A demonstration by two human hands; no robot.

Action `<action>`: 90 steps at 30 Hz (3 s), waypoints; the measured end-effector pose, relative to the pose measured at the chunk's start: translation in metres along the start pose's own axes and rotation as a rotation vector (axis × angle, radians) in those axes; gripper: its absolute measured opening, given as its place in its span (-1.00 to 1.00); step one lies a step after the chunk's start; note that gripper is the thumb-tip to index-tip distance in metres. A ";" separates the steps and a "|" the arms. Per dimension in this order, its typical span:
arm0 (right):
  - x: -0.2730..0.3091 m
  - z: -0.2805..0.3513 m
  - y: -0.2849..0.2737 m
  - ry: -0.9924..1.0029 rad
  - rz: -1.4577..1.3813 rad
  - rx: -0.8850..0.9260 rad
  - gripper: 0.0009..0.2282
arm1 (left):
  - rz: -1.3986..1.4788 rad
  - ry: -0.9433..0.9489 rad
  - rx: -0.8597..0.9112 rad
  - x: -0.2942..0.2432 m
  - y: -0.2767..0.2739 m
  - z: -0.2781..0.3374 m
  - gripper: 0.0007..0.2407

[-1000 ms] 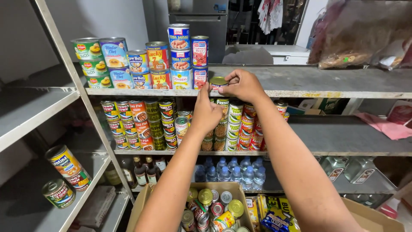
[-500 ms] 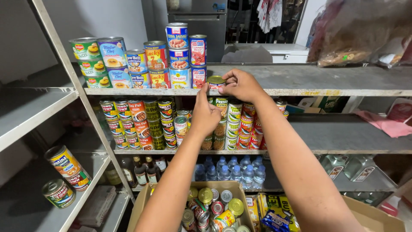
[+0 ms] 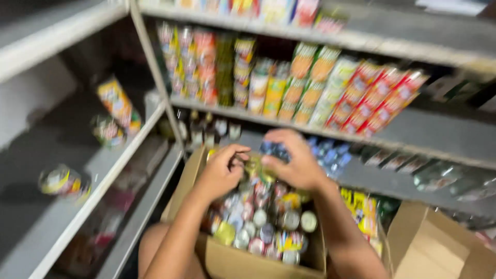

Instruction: Stocking and organizing canned goods onto grocery store shelves from a box.

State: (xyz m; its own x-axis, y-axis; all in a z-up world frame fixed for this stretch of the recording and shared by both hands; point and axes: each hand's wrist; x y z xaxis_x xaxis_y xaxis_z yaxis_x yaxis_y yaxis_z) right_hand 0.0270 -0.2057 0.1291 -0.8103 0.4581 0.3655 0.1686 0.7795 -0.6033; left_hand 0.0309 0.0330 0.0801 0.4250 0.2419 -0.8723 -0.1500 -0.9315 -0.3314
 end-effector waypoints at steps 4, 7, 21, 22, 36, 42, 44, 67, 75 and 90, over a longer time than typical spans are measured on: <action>0.006 0.058 0.072 0.245 -0.214 0.289 -0.66 | -0.006 -0.171 0.027 0.033 -0.018 0.058 -0.75; 0.011 0.096 0.109 0.483 -0.272 0.516 -0.72 | 0.074 -0.237 0.173 0.060 -0.016 0.092 -0.76; 0.018 0.130 0.147 0.369 -0.523 0.706 -0.64 | -0.563 -0.107 0.193 0.062 -0.010 0.127 -0.88; 0.014 0.129 0.143 0.368 -0.520 0.704 -0.64 | -0.563 -0.103 0.193 0.068 -0.010 0.128 -0.88; -0.018 0.147 0.132 0.752 -1.142 0.135 -0.71 | 0.501 -0.446 0.033 0.117 0.021 0.108 -0.65; 0.000 0.118 0.127 0.729 -1.126 -0.102 -0.64 | 0.709 -0.411 -0.100 0.128 0.040 0.097 -0.61; -0.002 0.113 0.129 0.733 -1.124 -0.122 -0.65 | 0.733 -0.386 -0.110 0.103 0.033 0.086 -0.63; -0.054 -0.092 -0.124 0.280 -0.433 -0.397 -0.60 | 0.671 0.273 -0.103 -0.121 0.062 -0.196 -0.70; -0.120 -0.162 -0.172 0.184 -0.150 -0.336 -0.68 | 0.058 0.431 -0.578 -0.150 0.074 -0.267 -0.82; -0.182 -0.170 -0.178 0.253 -0.338 -0.245 -0.66 | -0.059 0.504 -0.542 -0.143 0.079 -0.250 -0.75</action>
State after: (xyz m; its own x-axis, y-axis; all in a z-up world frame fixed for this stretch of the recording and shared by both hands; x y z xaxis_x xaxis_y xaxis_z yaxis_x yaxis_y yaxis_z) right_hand 0.2403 -0.3554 0.2908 -0.6854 0.2283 0.6914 0.0718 0.9661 -0.2478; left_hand 0.1818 -0.1435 0.2688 0.7963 0.2634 -0.5445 0.2919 -0.9558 -0.0355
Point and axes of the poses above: each hand's wrist, its own z-axis away from the middle knuckle, its own y-axis out of the palm, x = y × z, and after that the axes turned 4 degrees about -y, right-handed
